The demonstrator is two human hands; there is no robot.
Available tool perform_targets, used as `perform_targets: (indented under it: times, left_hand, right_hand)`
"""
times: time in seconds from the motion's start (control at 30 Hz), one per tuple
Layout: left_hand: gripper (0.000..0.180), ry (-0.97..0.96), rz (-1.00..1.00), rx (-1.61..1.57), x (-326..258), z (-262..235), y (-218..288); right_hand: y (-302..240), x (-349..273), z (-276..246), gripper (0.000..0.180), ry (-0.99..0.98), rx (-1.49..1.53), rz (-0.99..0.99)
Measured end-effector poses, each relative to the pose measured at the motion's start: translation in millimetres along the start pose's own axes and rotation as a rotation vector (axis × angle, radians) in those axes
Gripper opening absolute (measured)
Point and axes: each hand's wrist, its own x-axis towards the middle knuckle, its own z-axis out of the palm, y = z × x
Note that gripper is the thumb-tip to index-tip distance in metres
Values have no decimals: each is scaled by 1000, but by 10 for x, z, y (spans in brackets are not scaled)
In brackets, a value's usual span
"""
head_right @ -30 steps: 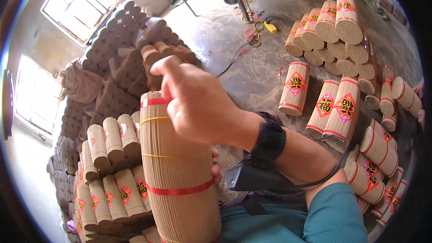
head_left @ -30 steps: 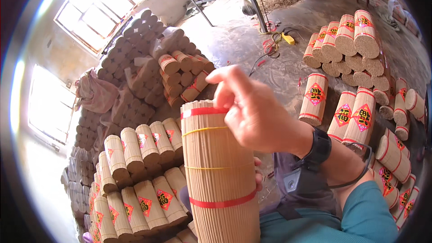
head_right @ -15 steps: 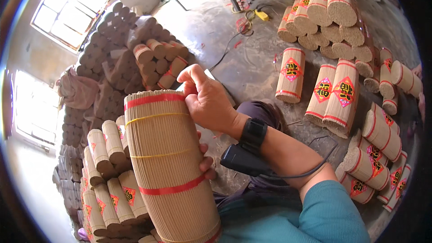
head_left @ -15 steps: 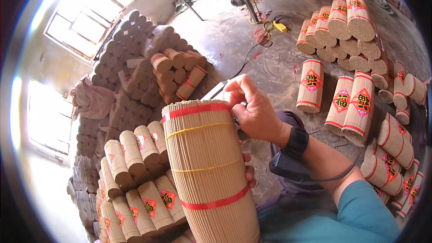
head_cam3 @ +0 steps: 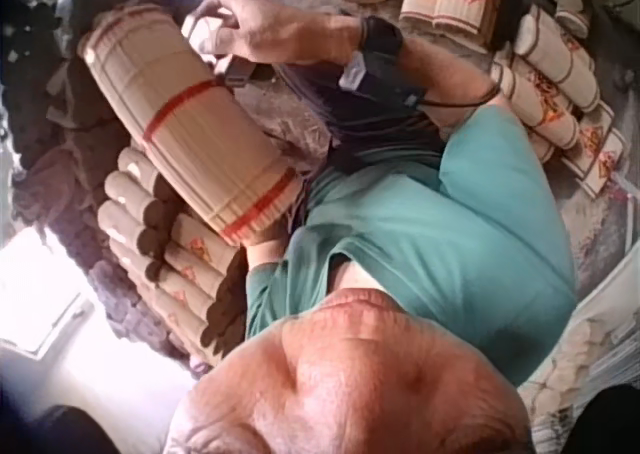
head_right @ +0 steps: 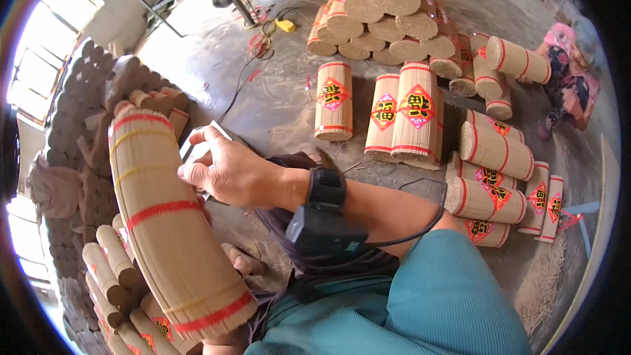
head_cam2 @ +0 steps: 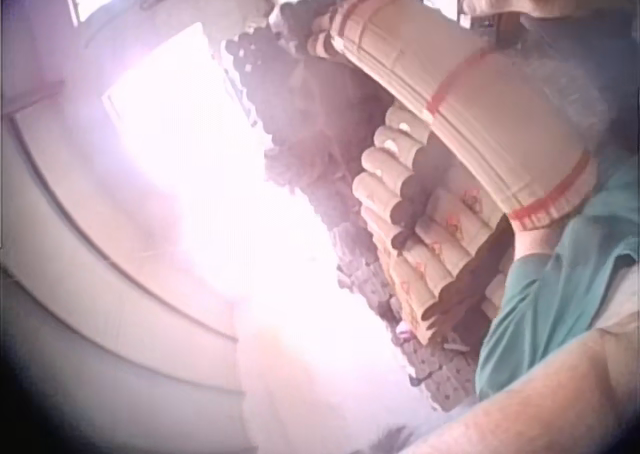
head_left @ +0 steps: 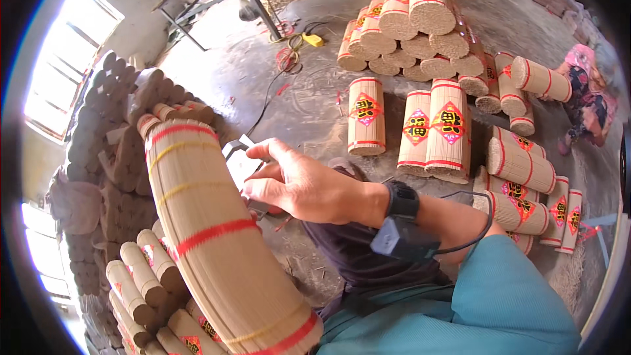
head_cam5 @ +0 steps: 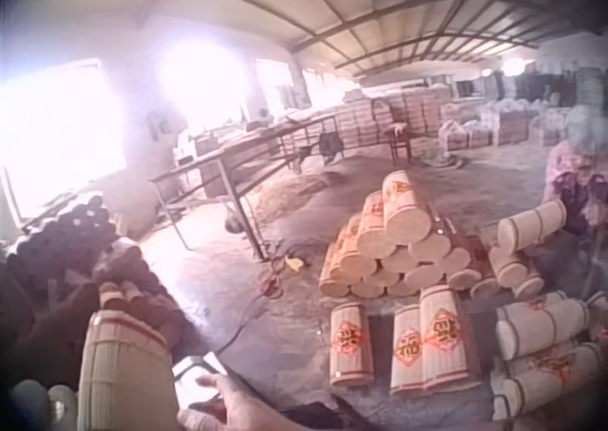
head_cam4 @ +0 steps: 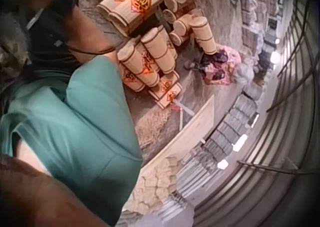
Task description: Packaging and heat-sealing bundles of wooden sticks with stickers and rubber bands in a factory setting.
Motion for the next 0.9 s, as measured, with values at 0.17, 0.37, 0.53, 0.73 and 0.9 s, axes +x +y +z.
perform_targets:
  times: [0.17, 0.37, 0.53, 0.73, 0.9]
  left_hand:
    - [63, 263, 354, 30, 509, 812, -69]
    - [54, 150, 344, 263, 1183, 754, -192]
    - [76, -81, 179, 391, 1465, 860, -447]
    - [70, -88, 164, 404, 1320, 555, -386]
    - [70, 28, 239, 414, 1116, 302, -382]
  right_hand:
    - [-24, -262, -313, 104, 26, 10, -23]
    - [161, -622, -829, 92, 194, 202, -37]
    - [502, -1291, -1195, 70, 347, 481, -130]
    - [798, -2202, -1473, 74, 648, 507, -149]
    - [796, -2831, -1612, 75, 1038, 541, -228]
